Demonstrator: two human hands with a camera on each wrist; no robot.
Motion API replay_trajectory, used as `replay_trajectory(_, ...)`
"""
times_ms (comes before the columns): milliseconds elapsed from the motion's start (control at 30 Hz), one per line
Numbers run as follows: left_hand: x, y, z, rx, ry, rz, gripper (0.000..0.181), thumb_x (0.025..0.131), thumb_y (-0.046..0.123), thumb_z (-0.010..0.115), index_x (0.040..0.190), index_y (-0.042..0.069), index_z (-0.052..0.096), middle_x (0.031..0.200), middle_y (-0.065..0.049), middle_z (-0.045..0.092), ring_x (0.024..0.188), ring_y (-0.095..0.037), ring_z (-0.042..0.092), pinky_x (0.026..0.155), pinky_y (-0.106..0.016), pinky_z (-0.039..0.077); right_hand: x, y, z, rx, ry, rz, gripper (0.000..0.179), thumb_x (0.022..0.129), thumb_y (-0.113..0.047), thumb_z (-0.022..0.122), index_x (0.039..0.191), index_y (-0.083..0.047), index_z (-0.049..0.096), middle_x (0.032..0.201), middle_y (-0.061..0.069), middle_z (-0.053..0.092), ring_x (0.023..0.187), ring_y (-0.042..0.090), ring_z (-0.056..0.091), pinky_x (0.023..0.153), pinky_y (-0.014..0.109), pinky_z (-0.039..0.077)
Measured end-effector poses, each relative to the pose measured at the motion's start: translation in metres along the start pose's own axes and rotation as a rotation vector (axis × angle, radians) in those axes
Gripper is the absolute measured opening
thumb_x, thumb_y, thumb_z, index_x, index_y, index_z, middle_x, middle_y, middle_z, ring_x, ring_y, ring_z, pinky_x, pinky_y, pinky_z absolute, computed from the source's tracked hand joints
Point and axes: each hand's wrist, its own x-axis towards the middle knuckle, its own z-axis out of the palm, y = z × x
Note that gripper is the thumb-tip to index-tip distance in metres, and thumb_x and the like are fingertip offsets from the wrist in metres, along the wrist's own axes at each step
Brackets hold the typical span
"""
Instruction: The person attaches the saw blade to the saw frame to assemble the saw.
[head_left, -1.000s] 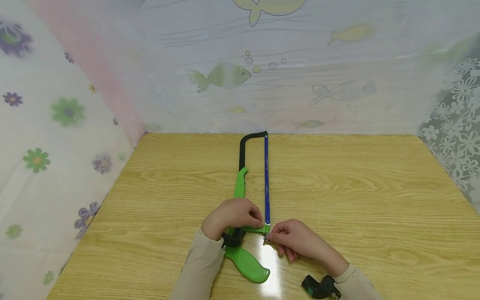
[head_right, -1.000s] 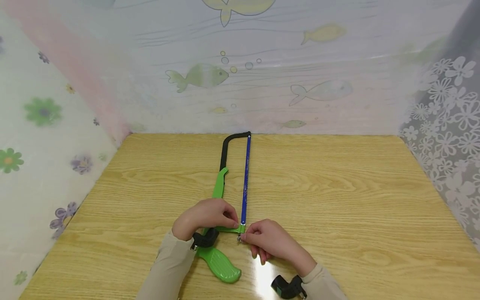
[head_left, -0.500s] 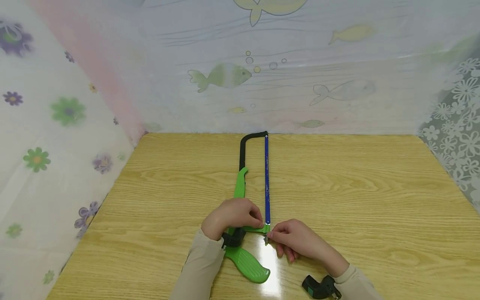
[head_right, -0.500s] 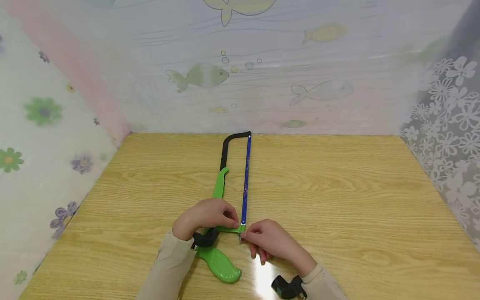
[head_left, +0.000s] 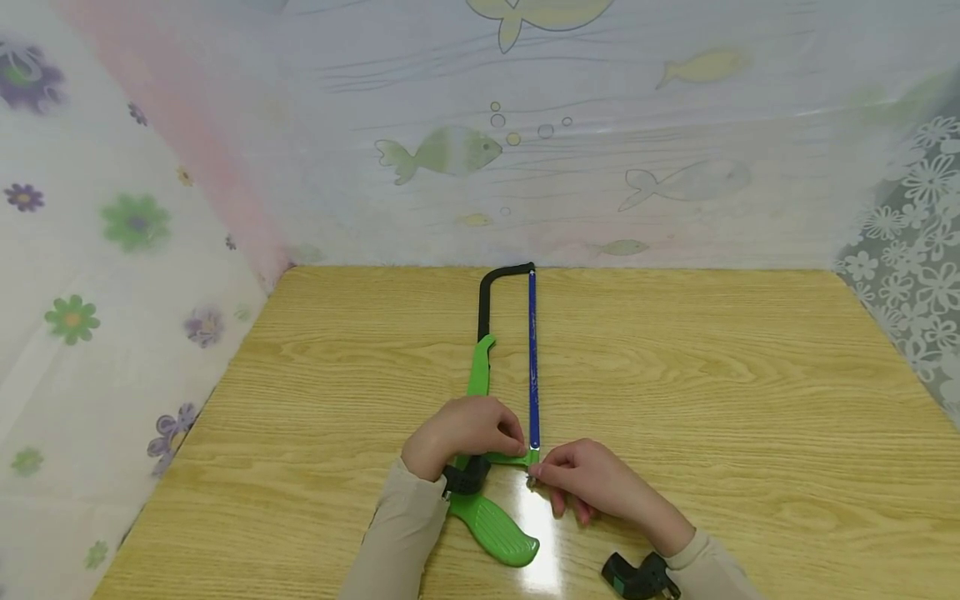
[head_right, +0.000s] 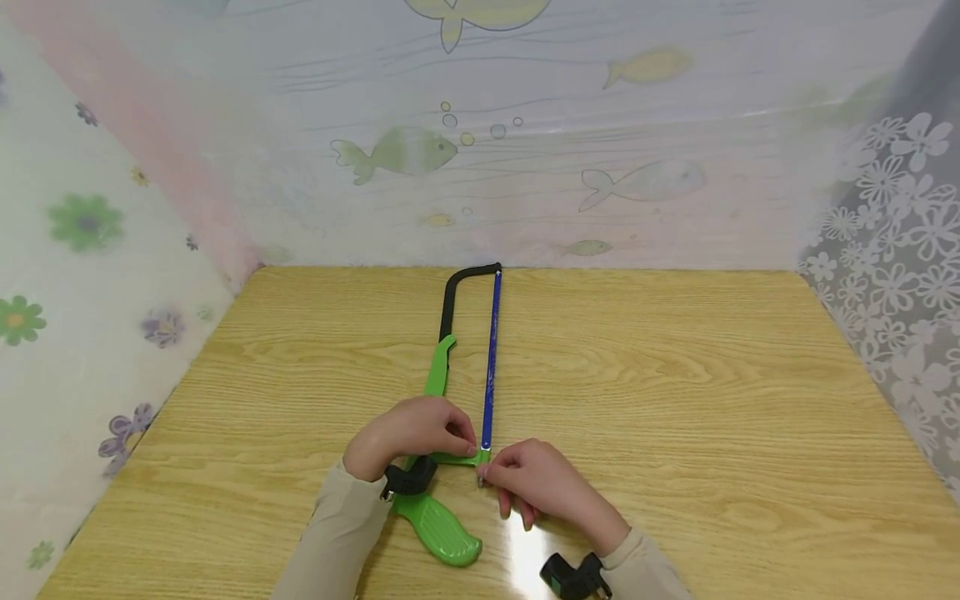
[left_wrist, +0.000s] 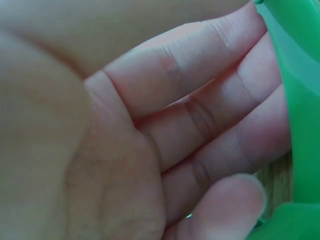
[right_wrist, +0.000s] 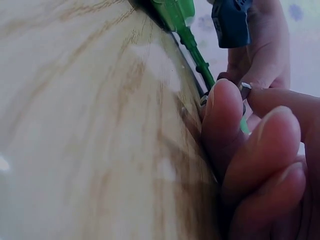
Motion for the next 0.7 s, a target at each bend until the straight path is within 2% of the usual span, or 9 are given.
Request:
replay_trajectory(267, 0.0012, -0.0015, 0.0012, -0.004, -0.001, -0.003, 0.006, 0.077, 0.038, 0.066, 0.073, 0.033, 0.066, 0.071, 0.021, 0.057, 0.063, -0.003, 0.051, 0.059, -0.025, 0.041, 0.0004, 0.0016, -0.0008, 0.004, -0.010, -0.002, 0.033, 0.085, -0.045, 0.054, 0.081, -0.015, 0.066, 0.058, 0.005, 0.060, 0.033, 0.011, 0.043, 0.035, 0.031, 0.039)
replay_trajectory(700, 0.0023, -0.0034, 0.0029, 0.003, 0.002, -0.002, 0.007, 0.077, 0.038, 0.066, 0.072, 0.033, 0.065, 0.071, 0.021, 0.057, 0.063, -0.003, 0.051, 0.059, -0.025, 0.040, 0.0003, 0.0032, -0.0026, 0.035, -0.040, -0.015, 0.031, 0.088, -0.041, 0.052, 0.082, -0.013, 0.065, 0.059, 0.006, 0.060, 0.034, 0.011, 0.042, 0.034, 0.028, 0.037)
